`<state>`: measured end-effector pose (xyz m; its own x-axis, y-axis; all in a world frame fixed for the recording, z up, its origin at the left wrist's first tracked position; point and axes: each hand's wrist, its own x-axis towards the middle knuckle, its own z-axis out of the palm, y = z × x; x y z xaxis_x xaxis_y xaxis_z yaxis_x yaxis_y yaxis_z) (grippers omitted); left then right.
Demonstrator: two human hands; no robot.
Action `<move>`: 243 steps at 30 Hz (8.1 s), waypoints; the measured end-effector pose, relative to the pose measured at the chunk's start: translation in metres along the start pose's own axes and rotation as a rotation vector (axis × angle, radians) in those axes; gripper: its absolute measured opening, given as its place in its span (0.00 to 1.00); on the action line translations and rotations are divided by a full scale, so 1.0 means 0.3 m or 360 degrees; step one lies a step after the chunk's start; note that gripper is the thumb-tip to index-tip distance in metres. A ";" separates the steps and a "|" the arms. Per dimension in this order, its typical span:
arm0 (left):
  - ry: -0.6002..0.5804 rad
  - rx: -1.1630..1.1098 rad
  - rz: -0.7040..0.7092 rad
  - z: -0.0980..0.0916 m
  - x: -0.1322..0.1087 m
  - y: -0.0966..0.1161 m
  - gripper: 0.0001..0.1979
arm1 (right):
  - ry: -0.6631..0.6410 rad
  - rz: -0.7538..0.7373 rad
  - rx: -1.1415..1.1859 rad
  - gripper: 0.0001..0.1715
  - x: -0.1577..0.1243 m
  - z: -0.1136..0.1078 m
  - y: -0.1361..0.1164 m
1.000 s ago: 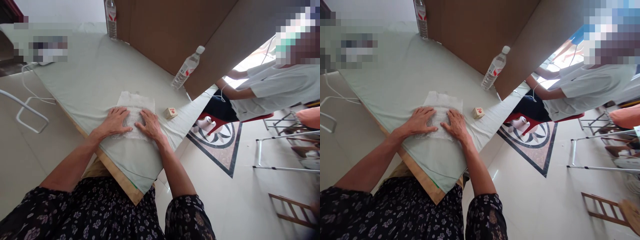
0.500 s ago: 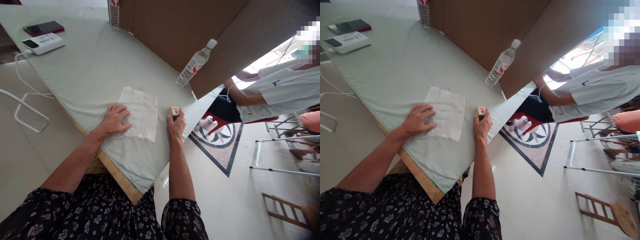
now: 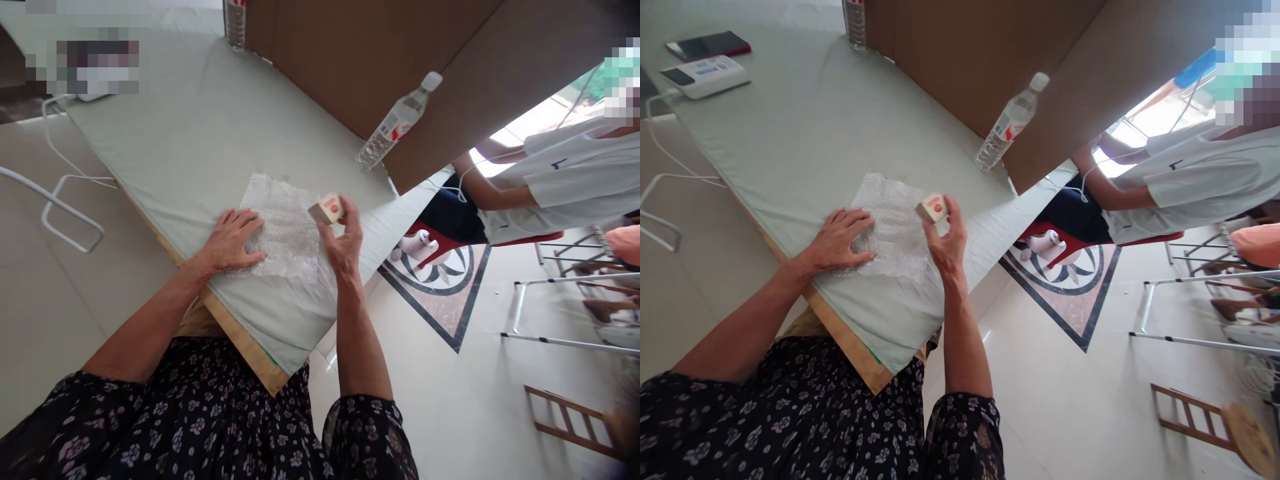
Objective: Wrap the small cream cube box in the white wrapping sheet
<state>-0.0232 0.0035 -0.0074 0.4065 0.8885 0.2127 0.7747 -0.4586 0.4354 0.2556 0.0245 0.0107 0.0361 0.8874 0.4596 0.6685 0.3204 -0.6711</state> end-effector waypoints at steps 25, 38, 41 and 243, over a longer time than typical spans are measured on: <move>-0.0084 0.0027 0.0019 -0.017 0.002 0.001 0.39 | -0.0884 -0.0338 0.0068 0.38 -0.025 0.106 -0.027; -0.0005 -0.0136 0.0125 -0.072 -0.070 0.004 0.38 | -0.0582 -0.0360 0.0027 0.36 -0.124 -0.016 -0.084; 0.0042 -0.0084 0.0246 -0.097 -0.155 0.027 0.34 | -0.0716 -0.0554 -0.0203 0.30 -0.222 -0.088 -0.134; 0.0532 -0.0693 -0.0313 0.089 0.078 0.175 0.36 | -0.0594 0.0072 0.0414 0.10 0.005 0.060 -0.184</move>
<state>0.0399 -0.0002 -0.0030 0.0453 0.9446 0.3250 0.5208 -0.3000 0.7992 0.2054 0.0141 0.0378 -0.2409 0.9459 0.2172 0.4621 0.3086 -0.8314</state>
